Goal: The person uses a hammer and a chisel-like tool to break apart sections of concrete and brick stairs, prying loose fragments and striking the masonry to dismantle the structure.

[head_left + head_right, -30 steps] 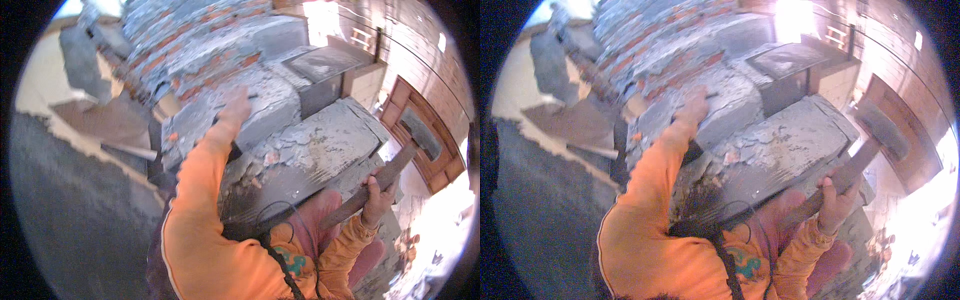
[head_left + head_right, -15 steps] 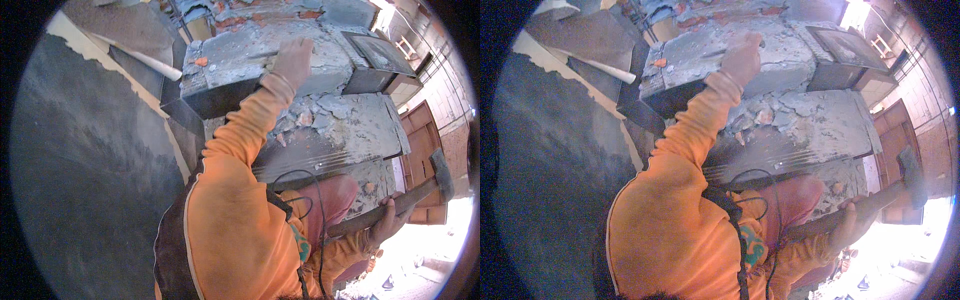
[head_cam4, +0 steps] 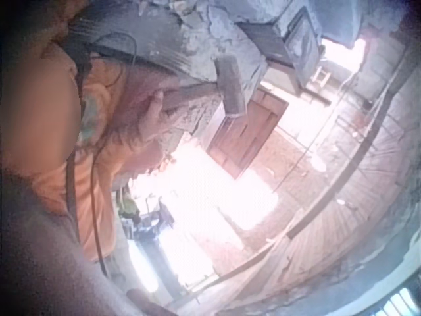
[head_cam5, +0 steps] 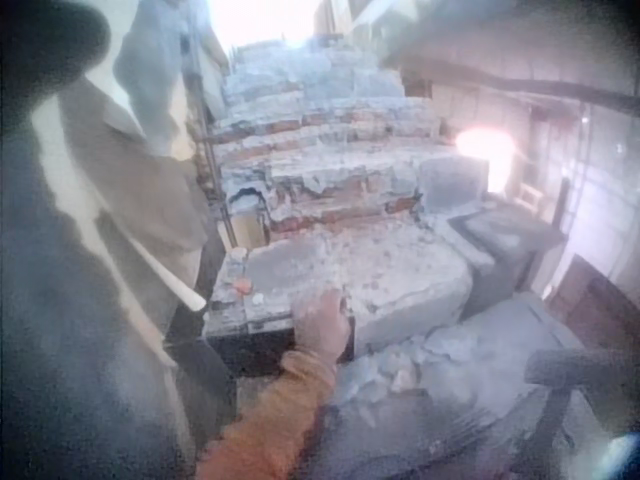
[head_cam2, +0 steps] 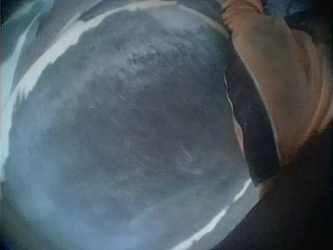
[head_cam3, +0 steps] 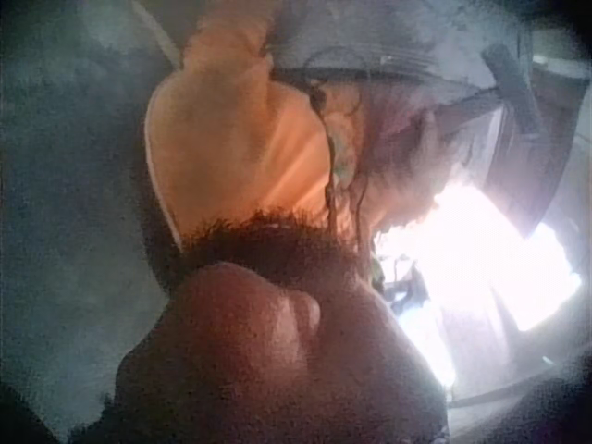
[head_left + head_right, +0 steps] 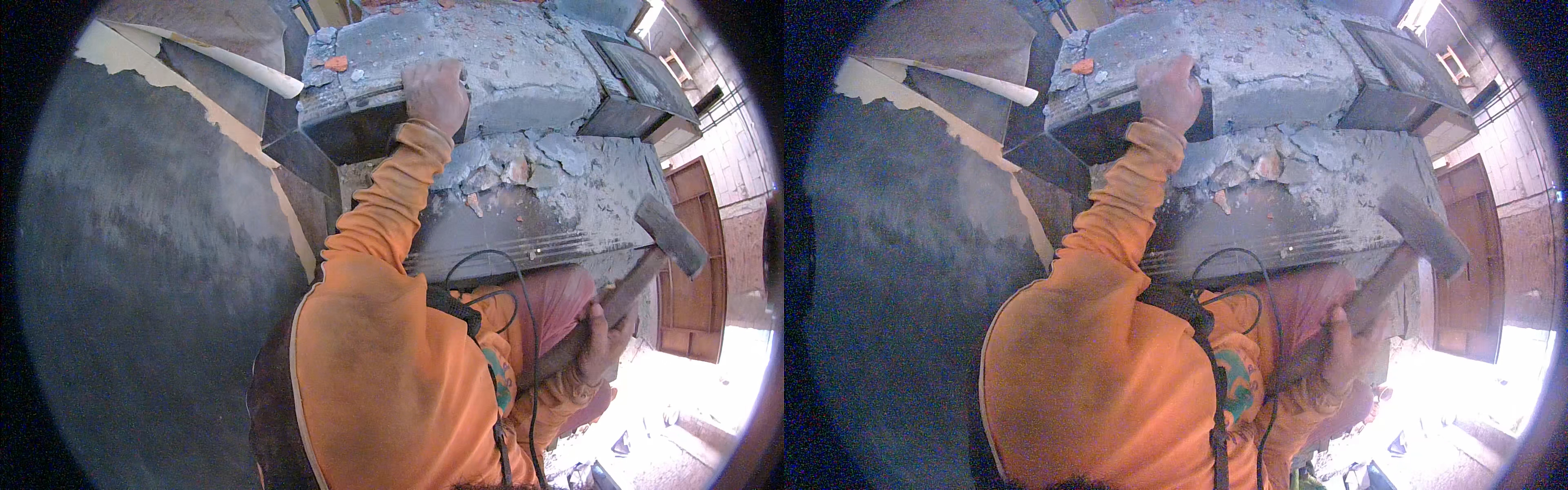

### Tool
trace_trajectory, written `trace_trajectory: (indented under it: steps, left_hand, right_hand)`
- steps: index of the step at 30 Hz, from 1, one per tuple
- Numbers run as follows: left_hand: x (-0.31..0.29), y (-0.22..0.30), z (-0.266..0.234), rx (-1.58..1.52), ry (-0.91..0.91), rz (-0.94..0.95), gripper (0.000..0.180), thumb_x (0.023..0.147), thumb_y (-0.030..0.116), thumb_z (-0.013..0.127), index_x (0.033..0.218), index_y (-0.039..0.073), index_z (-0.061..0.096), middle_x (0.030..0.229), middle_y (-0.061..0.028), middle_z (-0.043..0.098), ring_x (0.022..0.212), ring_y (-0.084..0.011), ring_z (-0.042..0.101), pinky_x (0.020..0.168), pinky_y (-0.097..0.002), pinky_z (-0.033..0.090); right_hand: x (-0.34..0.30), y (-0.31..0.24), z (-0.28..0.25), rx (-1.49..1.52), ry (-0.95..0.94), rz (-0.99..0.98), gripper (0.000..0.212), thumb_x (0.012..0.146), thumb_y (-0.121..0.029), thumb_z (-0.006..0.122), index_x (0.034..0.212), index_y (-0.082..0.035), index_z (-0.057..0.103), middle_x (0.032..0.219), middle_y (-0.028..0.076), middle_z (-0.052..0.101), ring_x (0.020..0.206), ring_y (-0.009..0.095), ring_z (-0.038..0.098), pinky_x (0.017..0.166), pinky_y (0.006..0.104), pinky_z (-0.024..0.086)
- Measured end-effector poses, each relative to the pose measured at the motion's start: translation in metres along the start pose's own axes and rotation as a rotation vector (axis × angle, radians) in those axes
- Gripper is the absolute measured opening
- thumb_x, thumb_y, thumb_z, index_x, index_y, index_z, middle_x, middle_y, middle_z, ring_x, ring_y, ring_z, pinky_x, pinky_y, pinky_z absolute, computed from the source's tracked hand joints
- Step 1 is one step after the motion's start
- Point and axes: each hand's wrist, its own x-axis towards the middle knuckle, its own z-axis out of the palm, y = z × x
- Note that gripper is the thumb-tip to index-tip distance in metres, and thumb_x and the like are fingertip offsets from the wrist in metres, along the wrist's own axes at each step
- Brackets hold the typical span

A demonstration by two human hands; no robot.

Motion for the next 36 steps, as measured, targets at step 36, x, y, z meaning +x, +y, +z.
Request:
trace_trajectory:
  steps: [36]
  left_hand:
    - [0.003,-0.035,0.017,0.107,-0.089,-0.144,0.022,0.074,0.027,0.066,0.093,0.015,0.068,0.08,-0.0105,0.068,0.074,-0.0342,0.064,0.073,-0.0443,0.048]
  right_hand:
    - [0.111,0.033,0.202,0.467,-0.694,0.389,0.023,0.093,-0.021,0.052,0.107,-0.003,0.047,0.079,0.005,0.054,0.058,0.012,0.053,0.048,0.0266,0.047]
